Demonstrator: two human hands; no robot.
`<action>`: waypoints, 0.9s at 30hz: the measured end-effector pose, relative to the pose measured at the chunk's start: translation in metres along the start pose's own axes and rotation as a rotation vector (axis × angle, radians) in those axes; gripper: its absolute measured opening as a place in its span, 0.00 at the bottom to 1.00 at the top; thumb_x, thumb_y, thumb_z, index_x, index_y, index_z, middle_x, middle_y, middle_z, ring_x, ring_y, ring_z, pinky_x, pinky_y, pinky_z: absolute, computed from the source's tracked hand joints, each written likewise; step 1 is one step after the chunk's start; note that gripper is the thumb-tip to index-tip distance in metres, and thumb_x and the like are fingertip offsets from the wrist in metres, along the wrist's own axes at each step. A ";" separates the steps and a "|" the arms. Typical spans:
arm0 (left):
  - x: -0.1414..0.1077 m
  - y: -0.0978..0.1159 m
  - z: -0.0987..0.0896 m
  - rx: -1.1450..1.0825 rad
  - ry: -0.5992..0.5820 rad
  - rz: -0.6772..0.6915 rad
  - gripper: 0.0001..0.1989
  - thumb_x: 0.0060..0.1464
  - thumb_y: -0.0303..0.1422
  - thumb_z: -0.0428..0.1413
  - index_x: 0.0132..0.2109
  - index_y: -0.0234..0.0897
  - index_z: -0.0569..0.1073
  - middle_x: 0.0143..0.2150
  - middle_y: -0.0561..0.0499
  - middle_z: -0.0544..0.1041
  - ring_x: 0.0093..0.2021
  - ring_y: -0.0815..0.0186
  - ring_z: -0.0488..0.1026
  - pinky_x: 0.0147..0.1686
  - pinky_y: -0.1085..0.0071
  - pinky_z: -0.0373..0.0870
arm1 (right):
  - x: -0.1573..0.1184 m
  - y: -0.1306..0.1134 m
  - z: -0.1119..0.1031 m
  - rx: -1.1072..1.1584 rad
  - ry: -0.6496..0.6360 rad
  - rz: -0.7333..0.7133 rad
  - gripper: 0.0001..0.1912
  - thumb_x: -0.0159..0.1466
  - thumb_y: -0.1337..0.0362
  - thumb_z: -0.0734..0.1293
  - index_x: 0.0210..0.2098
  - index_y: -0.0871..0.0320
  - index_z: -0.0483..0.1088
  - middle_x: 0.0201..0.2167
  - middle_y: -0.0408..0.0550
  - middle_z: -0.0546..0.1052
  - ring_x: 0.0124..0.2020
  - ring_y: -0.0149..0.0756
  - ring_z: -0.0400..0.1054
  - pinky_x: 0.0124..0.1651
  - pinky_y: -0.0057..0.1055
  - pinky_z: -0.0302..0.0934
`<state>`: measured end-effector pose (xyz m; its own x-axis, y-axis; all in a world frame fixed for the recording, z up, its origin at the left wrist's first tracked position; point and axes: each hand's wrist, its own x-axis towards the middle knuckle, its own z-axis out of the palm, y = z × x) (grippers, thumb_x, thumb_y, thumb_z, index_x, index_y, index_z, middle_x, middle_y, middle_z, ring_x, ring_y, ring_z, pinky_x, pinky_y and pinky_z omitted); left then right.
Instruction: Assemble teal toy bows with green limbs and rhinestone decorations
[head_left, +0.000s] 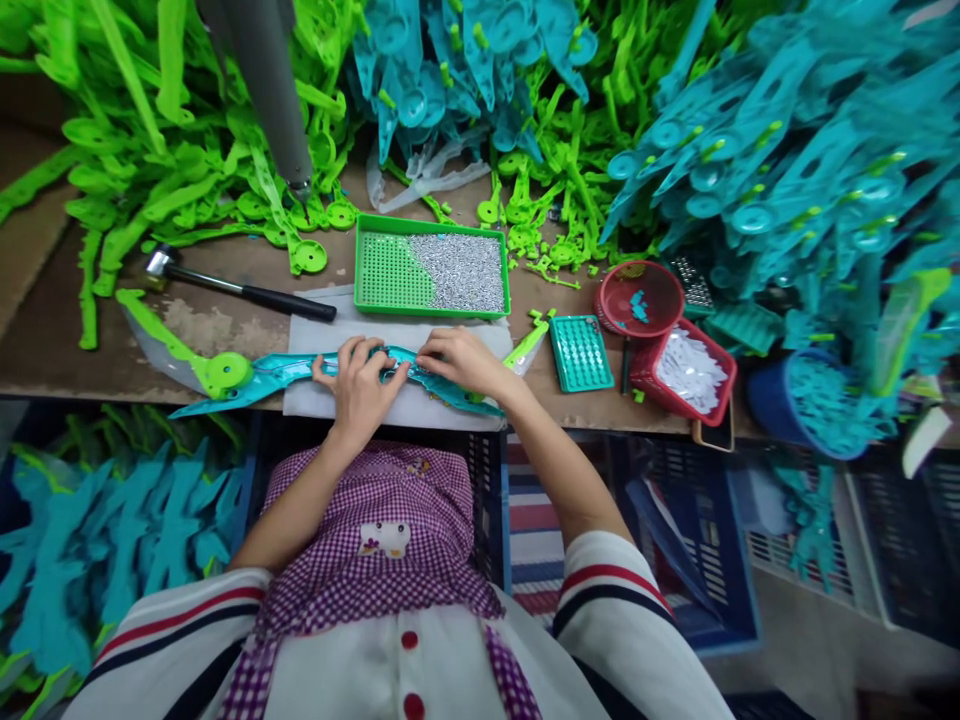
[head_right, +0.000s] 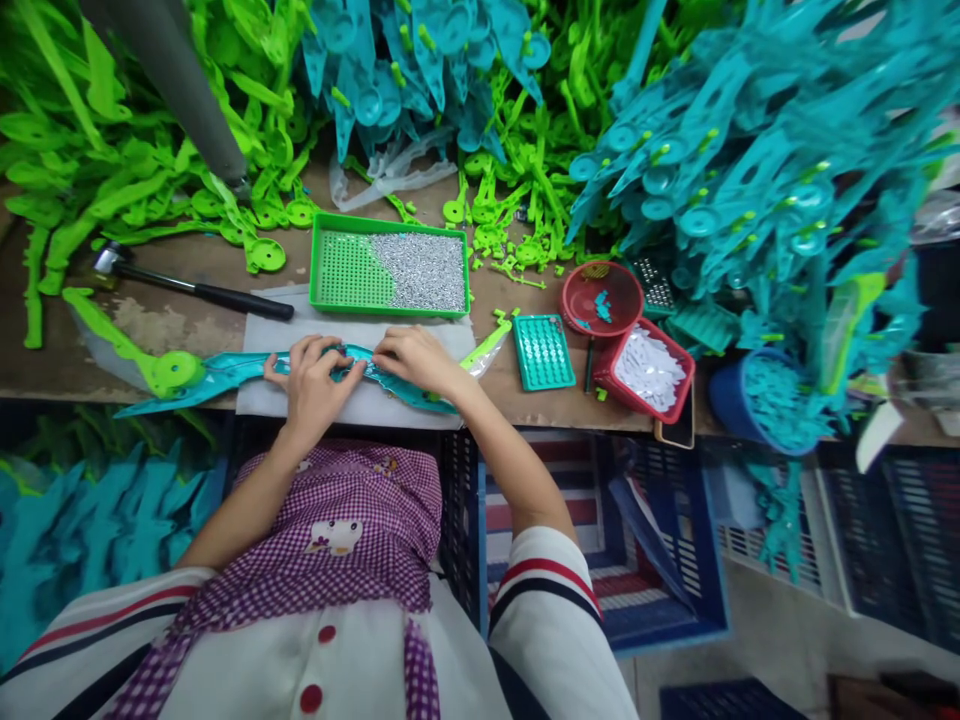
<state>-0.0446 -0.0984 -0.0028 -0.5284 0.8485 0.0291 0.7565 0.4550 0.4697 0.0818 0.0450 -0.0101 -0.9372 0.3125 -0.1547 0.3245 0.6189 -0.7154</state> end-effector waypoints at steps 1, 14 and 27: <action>0.000 0.000 0.000 0.000 0.001 0.000 0.11 0.57 0.39 0.60 0.29 0.41 0.74 0.51 0.46 0.79 0.59 0.50 0.66 0.60 0.46 0.50 | 0.002 0.000 -0.001 0.041 -0.004 0.037 0.11 0.68 0.61 0.62 0.37 0.57 0.76 0.34 0.48 0.76 0.35 0.35 0.67 0.40 0.33 0.55; 0.001 0.001 -0.001 0.002 -0.021 -0.010 0.11 0.59 0.38 0.58 0.30 0.39 0.74 0.52 0.45 0.78 0.60 0.50 0.65 0.59 0.46 0.50 | 0.037 0.006 -0.007 0.512 -0.263 0.242 0.09 0.54 0.75 0.66 0.28 0.57 0.63 0.21 0.35 0.64 0.24 0.26 0.56 0.29 0.26 0.52; 0.000 -0.003 0.001 0.010 -0.017 -0.003 0.11 0.58 0.39 0.60 0.30 0.39 0.75 0.51 0.45 0.79 0.60 0.51 0.65 0.59 0.49 0.51 | 0.006 0.004 -0.010 0.062 -0.116 -0.033 0.10 0.65 0.64 0.63 0.36 0.58 0.76 0.36 0.49 0.74 0.35 0.34 0.67 0.40 0.33 0.57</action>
<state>-0.0465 -0.0991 -0.0047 -0.5244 0.8514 0.0125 0.7585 0.4604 0.4611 0.0788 0.0562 -0.0069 -0.9569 0.2051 -0.2059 0.2883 0.5808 -0.7613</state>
